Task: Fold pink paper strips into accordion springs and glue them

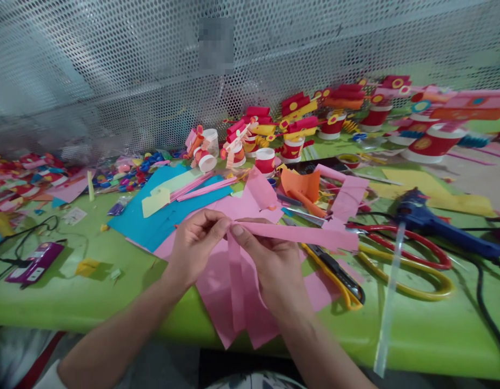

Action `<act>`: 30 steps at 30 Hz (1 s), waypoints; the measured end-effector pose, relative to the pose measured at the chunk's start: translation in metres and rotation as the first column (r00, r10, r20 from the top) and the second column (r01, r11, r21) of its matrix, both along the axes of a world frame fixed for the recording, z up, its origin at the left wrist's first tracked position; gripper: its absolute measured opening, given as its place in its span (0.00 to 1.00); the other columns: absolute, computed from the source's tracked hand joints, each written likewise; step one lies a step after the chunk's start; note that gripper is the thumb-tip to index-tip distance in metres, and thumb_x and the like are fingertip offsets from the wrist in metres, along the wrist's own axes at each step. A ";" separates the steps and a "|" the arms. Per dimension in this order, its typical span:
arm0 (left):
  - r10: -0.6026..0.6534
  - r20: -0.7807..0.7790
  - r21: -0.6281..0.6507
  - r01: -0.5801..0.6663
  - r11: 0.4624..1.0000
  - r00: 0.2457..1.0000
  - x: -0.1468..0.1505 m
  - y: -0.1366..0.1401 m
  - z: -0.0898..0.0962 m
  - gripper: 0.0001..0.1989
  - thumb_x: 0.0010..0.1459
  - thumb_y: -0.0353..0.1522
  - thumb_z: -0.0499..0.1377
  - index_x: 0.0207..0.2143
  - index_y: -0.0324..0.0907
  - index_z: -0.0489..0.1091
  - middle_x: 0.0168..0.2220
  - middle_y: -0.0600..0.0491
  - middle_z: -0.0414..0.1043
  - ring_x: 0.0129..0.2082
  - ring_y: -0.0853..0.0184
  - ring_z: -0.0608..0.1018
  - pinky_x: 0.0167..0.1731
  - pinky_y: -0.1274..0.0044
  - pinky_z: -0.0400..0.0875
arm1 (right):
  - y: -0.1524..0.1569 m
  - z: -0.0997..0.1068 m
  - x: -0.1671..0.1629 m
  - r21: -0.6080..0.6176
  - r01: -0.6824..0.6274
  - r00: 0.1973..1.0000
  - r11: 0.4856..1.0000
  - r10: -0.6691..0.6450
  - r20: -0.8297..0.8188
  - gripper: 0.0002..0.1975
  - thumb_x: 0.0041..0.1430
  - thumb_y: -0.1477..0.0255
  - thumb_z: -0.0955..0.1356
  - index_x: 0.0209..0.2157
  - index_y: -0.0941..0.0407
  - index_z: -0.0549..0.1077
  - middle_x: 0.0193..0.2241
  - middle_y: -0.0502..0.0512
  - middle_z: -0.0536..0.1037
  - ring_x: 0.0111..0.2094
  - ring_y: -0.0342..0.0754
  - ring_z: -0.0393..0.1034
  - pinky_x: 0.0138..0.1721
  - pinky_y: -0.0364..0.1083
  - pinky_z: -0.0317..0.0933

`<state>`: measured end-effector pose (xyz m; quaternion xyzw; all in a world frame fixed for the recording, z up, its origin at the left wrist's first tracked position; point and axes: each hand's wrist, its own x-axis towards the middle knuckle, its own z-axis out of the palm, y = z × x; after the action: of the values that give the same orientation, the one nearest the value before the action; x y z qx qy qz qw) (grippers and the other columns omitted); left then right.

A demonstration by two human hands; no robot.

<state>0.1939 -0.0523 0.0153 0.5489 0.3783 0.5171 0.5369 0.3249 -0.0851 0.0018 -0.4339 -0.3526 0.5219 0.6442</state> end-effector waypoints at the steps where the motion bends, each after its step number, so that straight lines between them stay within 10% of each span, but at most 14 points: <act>1: 0.021 -0.005 0.015 -0.021 1.000 1.000 0.001 -0.001 -0.001 0.07 0.60 0.36 0.66 0.33 0.41 0.76 0.31 0.53 0.74 0.32 0.69 0.73 0.36 0.77 0.69 | 0.001 0.000 -0.001 -0.005 -0.012 1.000 1.000 0.012 -0.019 0.06 0.54 0.67 0.77 0.36 0.47 0.83 0.40 0.52 0.85 0.45 0.56 0.79 0.52 0.58 0.72; 6: 0.048 -0.046 0.059 -0.045 0.997 0.998 0.000 -0.001 -0.002 0.07 0.61 0.36 0.64 0.34 0.42 0.75 0.31 0.53 0.74 0.32 0.68 0.74 0.35 0.77 0.68 | 0.002 0.000 -0.001 -0.030 -0.026 0.999 0.999 0.025 -0.040 0.07 0.52 0.68 0.78 0.36 0.47 0.84 0.39 0.52 0.86 0.44 0.54 0.80 0.52 0.55 0.71; 20: -0.266 -0.512 0.095 0.362 0.927 0.816 -0.043 0.020 0.027 0.07 0.63 0.33 0.61 0.32 0.41 0.75 0.31 0.54 0.76 0.31 0.70 0.74 0.32 0.79 0.66 | 0.000 0.003 0.001 -0.116 -0.179 0.937 0.977 0.205 0.283 0.12 0.50 0.59 0.77 0.30 0.53 0.84 0.28 0.53 0.84 0.31 0.50 0.76 0.33 0.47 0.66; 25: -0.166 -0.395 0.084 0.215 0.973 0.904 -0.044 0.022 0.025 0.07 0.62 0.34 0.63 0.32 0.41 0.74 0.28 0.57 0.71 0.28 0.73 0.71 0.31 0.80 0.65 | -0.002 0.010 0.007 -0.144 -0.260 0.919 0.955 0.291 0.267 0.17 0.50 0.55 0.77 0.22 0.54 0.79 0.20 0.50 0.75 0.24 0.44 0.67 0.27 0.45 0.59; 30: 0.026 0.100 -0.049 -0.021 0.999 0.995 -0.041 0.033 0.022 0.12 0.56 0.38 0.68 0.30 0.39 0.73 0.24 0.58 0.68 0.24 0.76 0.69 0.29 0.81 0.66 | 0.003 0.002 0.009 -0.119 -0.303 0.951 0.945 0.292 -0.106 0.21 0.59 0.49 0.69 0.32 0.52 0.82 0.33 0.56 0.81 0.34 0.50 0.74 0.36 0.49 0.69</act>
<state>0.1529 -0.0196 0.0374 0.5048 0.3693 0.5411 0.5621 0.3338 -0.0825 0.0037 -0.3947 -0.3499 0.6541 0.5422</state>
